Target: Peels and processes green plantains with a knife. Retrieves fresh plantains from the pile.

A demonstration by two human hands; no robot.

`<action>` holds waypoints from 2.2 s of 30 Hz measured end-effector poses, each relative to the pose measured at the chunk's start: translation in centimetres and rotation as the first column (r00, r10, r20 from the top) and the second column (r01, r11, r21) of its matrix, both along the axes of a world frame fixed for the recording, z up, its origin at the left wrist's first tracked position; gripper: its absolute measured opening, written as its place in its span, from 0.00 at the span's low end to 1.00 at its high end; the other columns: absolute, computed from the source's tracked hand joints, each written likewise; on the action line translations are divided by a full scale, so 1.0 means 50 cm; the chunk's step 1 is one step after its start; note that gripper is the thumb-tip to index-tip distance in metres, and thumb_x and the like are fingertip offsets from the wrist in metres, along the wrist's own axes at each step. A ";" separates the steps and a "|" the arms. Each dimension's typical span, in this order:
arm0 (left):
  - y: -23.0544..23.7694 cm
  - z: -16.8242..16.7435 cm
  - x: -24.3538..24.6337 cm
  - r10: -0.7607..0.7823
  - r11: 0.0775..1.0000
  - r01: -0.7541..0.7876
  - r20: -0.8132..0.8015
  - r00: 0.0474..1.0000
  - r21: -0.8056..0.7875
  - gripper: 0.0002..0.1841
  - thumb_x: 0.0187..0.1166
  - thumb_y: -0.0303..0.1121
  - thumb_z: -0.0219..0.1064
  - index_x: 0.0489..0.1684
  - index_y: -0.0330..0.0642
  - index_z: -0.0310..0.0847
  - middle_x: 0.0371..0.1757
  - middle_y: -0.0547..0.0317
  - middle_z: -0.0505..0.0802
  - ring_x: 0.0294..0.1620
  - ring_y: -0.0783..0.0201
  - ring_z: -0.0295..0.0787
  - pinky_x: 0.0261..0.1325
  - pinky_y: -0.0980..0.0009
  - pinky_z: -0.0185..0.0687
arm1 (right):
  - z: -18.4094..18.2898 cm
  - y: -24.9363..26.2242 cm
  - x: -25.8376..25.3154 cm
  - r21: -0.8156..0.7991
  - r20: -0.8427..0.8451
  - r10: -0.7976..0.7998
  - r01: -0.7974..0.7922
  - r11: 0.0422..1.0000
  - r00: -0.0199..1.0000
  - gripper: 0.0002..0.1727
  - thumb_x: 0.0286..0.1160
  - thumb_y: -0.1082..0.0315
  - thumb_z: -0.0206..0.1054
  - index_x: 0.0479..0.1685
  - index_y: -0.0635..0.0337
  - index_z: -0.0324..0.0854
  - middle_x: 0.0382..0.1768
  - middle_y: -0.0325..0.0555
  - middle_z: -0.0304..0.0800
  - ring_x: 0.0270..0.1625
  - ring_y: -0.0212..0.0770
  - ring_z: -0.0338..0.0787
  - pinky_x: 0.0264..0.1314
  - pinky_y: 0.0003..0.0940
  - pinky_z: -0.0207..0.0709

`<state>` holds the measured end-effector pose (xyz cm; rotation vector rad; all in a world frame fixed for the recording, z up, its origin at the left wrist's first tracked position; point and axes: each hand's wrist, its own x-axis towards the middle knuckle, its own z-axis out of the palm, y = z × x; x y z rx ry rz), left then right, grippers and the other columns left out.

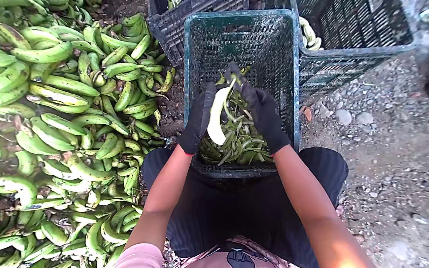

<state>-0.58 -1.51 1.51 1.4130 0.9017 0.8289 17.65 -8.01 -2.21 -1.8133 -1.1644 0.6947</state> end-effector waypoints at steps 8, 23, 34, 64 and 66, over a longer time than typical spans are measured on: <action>0.024 -0.018 -0.036 -0.118 0.922 0.345 -0.723 0.681 0.174 0.30 0.86 0.55 0.60 0.82 0.47 0.74 0.70 0.45 0.87 0.69 0.51 0.85 0.74 0.44 0.74 | 0.081 -0.070 0.099 -0.246 0.332 -0.026 0.114 0.963 0.943 0.40 0.78 0.26 0.50 0.57 0.54 0.85 0.48 0.57 0.90 0.55 0.60 0.89 0.54 0.70 0.72; 0.026 0.210 0.267 -0.143 0.839 0.035 0.158 0.977 0.543 0.17 0.89 0.31 0.52 0.68 0.28 0.72 0.55 0.54 0.90 0.55 0.66 0.90 0.60 0.66 0.89 | 0.115 -0.224 0.264 0.301 -0.276 -0.457 0.527 0.794 0.846 0.29 0.91 0.48 0.41 0.66 0.60 0.77 0.46 0.36 0.91 0.28 0.27 0.87 0.36 0.30 0.86; -0.176 -0.220 0.182 -0.509 0.644 0.550 -0.834 -0.212 -0.532 0.27 0.87 0.43 0.56 0.77 0.31 0.70 0.75 0.31 0.80 0.78 0.34 0.75 0.74 0.33 0.70 | 0.111 -0.217 0.245 0.270 -0.304 -0.403 0.484 0.833 0.863 0.32 0.89 0.41 0.43 0.60 0.58 0.82 0.39 0.36 0.91 0.30 0.29 0.89 0.39 0.34 0.87; -0.019 0.007 0.058 -0.086 0.850 0.224 -0.293 0.952 0.478 0.39 0.79 0.42 0.71 0.87 0.35 0.59 0.65 0.48 0.88 0.62 0.63 0.87 0.67 0.63 0.84 | 0.100 -0.202 0.212 0.302 -0.453 -0.051 0.207 0.931 0.890 0.38 0.89 0.33 0.37 0.80 0.53 0.65 0.57 0.42 0.90 0.29 0.33 0.88 0.32 0.31 0.86; 0.009 0.036 0.037 -0.110 0.906 0.120 -0.049 0.993 0.407 0.45 0.75 0.38 0.73 0.90 0.37 0.48 0.73 0.52 0.80 0.66 0.70 0.83 0.67 0.72 0.83 | 0.091 -0.190 0.192 0.287 -0.515 0.050 0.117 0.951 0.855 0.42 0.86 0.29 0.34 0.85 0.53 0.54 0.61 0.42 0.88 0.29 0.35 0.90 0.31 0.34 0.89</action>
